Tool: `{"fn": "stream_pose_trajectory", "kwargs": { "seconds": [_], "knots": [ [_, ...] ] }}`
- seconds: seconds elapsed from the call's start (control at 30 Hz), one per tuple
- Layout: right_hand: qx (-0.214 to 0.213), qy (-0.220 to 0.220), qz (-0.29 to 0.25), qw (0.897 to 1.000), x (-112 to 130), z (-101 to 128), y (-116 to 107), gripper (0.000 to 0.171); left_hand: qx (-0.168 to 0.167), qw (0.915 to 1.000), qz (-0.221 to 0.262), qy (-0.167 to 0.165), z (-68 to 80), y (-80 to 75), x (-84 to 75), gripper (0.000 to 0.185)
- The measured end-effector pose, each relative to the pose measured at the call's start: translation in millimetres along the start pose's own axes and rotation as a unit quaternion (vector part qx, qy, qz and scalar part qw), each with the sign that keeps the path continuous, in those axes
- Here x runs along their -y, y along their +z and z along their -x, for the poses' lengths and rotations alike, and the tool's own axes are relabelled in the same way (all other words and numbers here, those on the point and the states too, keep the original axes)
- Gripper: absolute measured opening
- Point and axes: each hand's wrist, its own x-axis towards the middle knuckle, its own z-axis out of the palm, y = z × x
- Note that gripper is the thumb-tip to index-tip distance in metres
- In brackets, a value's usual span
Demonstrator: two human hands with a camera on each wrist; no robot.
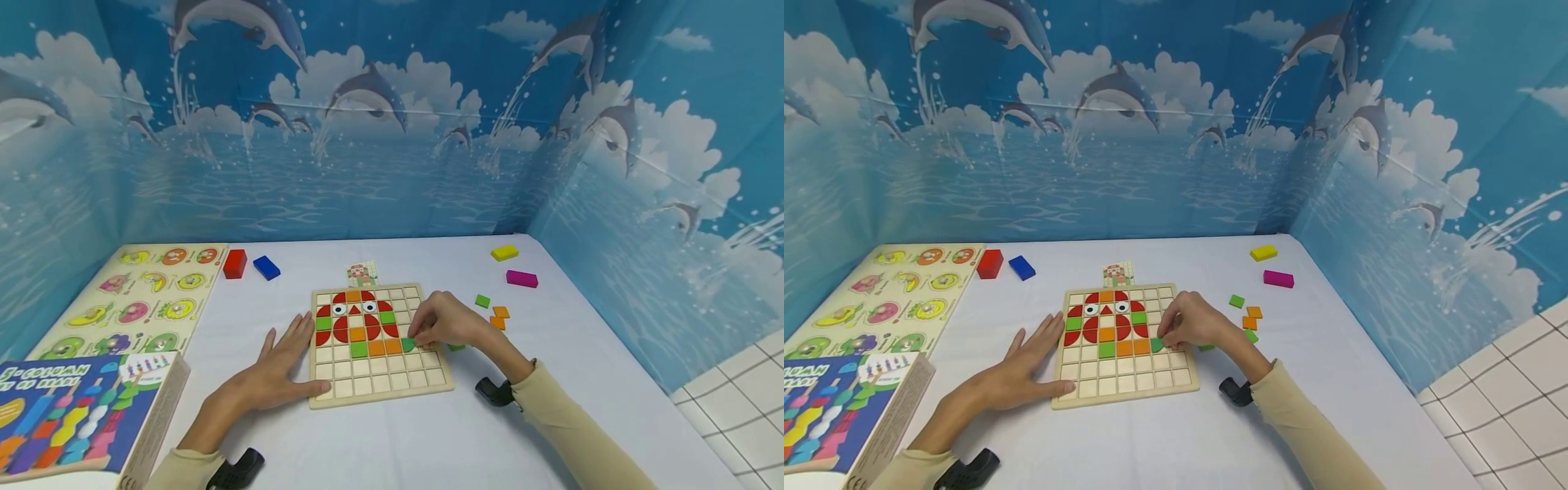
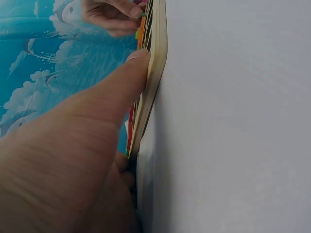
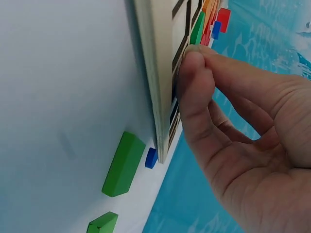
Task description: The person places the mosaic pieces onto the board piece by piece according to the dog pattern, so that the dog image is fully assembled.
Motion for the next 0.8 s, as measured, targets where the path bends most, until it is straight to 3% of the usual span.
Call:
{"fn": "stream_pose_trajectory", "kwargs": {
  "seconds": [0.33,0.8],
  "knots": [
    [-0.002,-0.039,0.059,0.997,4.5,-1.5,3.9,0.015,0.006,0.9999,-0.003,-0.008,0.2,-0.5,0.1,0.122],
    [0.01,0.012,0.06,0.998,6.7,-2.2,5.5,0.021,0.007,0.9999,-0.006,-0.009,0.0,-0.9,-0.1,0.122]
  ]
}}
